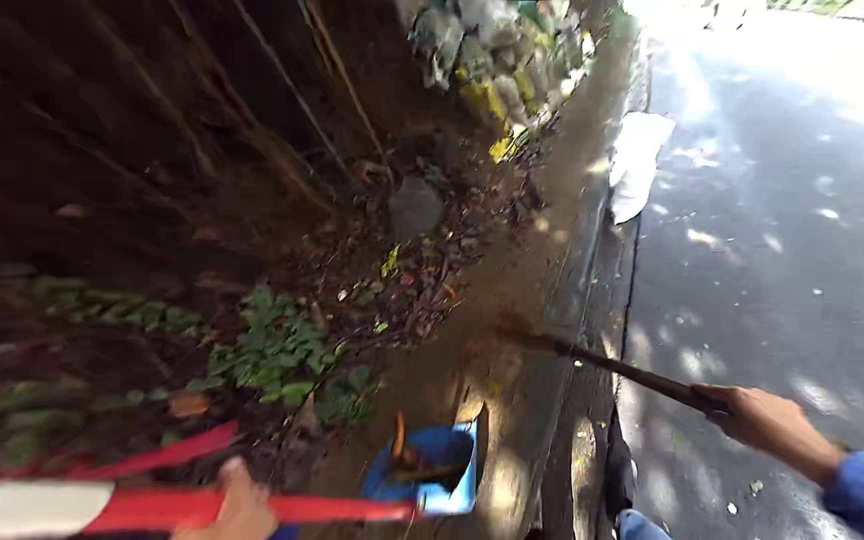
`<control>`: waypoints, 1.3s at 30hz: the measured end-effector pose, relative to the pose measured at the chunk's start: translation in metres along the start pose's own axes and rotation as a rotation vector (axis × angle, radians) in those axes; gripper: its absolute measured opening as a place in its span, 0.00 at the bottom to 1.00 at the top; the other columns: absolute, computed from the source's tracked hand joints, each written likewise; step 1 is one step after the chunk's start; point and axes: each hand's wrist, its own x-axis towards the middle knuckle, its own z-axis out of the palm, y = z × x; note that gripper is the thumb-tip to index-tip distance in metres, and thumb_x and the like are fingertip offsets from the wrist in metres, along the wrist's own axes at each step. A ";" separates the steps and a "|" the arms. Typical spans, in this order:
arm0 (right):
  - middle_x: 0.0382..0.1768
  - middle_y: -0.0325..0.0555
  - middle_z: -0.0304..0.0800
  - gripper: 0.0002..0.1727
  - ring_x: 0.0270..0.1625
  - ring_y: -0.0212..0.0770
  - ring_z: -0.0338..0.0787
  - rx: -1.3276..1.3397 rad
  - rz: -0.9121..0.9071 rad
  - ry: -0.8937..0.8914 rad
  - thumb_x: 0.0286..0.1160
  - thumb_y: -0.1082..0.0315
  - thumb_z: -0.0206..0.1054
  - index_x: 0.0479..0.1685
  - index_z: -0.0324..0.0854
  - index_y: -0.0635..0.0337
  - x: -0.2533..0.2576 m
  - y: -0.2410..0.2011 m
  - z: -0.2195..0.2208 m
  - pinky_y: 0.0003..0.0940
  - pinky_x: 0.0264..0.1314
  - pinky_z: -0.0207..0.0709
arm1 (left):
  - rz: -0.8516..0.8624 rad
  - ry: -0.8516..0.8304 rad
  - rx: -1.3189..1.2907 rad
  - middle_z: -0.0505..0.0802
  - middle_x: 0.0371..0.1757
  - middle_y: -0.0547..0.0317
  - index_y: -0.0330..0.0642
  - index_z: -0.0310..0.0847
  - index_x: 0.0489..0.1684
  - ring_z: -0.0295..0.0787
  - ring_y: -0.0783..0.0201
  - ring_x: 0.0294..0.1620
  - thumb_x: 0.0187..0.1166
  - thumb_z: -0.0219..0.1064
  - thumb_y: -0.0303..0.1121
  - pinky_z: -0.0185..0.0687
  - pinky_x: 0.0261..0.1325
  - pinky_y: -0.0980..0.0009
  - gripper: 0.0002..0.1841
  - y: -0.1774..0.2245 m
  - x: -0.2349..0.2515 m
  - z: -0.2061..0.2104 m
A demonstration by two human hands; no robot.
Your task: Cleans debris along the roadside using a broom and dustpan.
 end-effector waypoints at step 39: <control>0.66 0.64 0.88 0.31 0.65 0.71 0.88 -0.234 -0.102 -0.346 0.84 0.63 0.60 0.88 0.68 0.37 0.160 -0.075 -0.008 0.73 0.61 0.78 | 0.152 -0.285 -0.251 0.80 0.13 0.84 0.52 0.75 0.21 0.75 0.87 0.12 0.62 0.71 0.22 0.75 0.18 0.86 0.12 -0.036 0.048 0.254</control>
